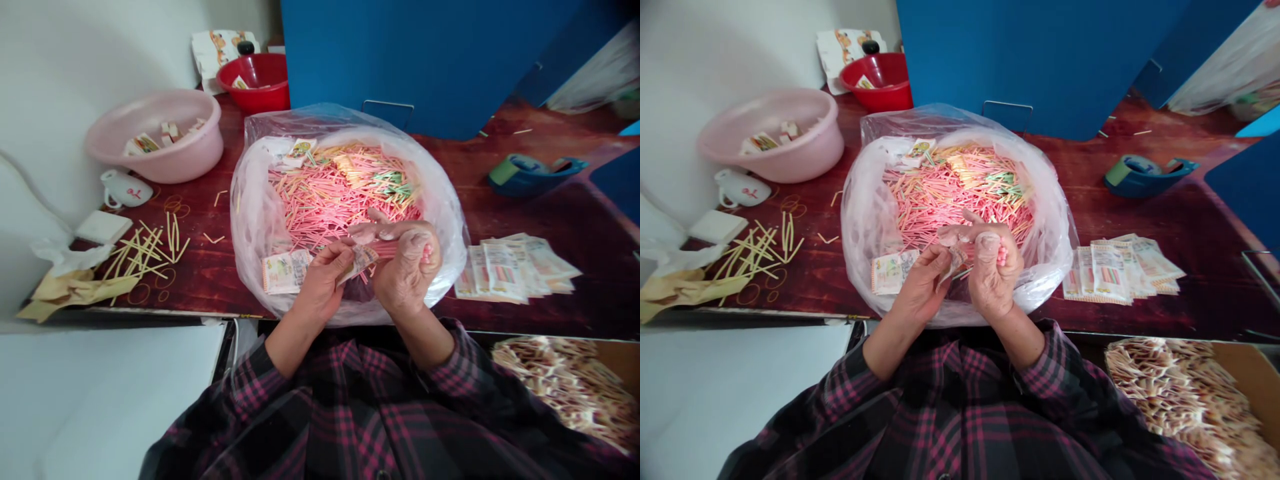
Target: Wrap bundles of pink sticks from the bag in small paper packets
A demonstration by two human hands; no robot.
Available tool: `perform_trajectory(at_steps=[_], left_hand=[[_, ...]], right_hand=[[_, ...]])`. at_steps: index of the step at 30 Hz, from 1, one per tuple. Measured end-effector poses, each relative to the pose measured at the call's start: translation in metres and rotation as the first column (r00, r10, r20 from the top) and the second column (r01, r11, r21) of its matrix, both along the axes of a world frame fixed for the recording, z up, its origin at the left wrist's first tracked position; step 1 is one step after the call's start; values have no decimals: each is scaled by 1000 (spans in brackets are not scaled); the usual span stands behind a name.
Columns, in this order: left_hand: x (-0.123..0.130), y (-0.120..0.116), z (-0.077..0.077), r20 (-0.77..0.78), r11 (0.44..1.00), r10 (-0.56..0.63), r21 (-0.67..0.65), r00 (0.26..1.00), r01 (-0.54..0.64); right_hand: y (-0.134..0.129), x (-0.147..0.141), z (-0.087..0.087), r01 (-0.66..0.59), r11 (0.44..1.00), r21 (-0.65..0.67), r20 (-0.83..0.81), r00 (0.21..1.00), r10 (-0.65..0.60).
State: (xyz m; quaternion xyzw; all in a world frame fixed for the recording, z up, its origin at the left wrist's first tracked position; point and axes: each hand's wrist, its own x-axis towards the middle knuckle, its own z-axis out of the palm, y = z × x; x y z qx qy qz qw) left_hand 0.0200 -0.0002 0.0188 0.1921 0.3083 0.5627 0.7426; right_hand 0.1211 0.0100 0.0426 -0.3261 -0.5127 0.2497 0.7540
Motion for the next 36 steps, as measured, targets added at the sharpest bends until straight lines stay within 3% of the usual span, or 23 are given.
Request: perform_trajectory(at_steps=[4,6,11,13,18,20,26,30,33,34,36], left_hand=[[0,0,1,-21,1000,-11,23,1000,12],[0,0,-1,-47,999,-3,43,999,5],[0,2,-8,-116,996,45,80,992,-36],[0,2,-11,-127,996,61,80,990,-51],[3,2,-12,-139,991,107,100,985,-94],[5,0,-11,-137,988,116,120,984,-100],[8,0,-11,-200,969,194,190,960,-156],[8,2,-13,-258,953,258,228,931,-200],[7,2,-15,-204,976,176,161,963,-144],[7,1,-15,-184,984,139,141,973,-113],[7,1,-15,-151,990,90,117,984,-73]], right_hand=[[-4,0,-1,-3,999,-50,13,1000,4],[-2,1,-3,-27,990,-139,18,999,29],[9,5,-8,-229,883,-410,-135,973,189],[9,6,-7,-270,870,-412,-184,960,211],[-1,7,-3,-142,957,-254,-117,986,116],[-3,6,-1,-127,962,-240,-111,989,103],[0,-4,-1,-156,892,-424,-197,977,77],[3,-1,-11,-250,829,-501,-166,967,191],[7,10,-18,-315,764,-563,-121,946,301],[8,14,-19,-308,763,-569,-80,944,321],[8,21,-18,-231,811,-538,35,955,295]])
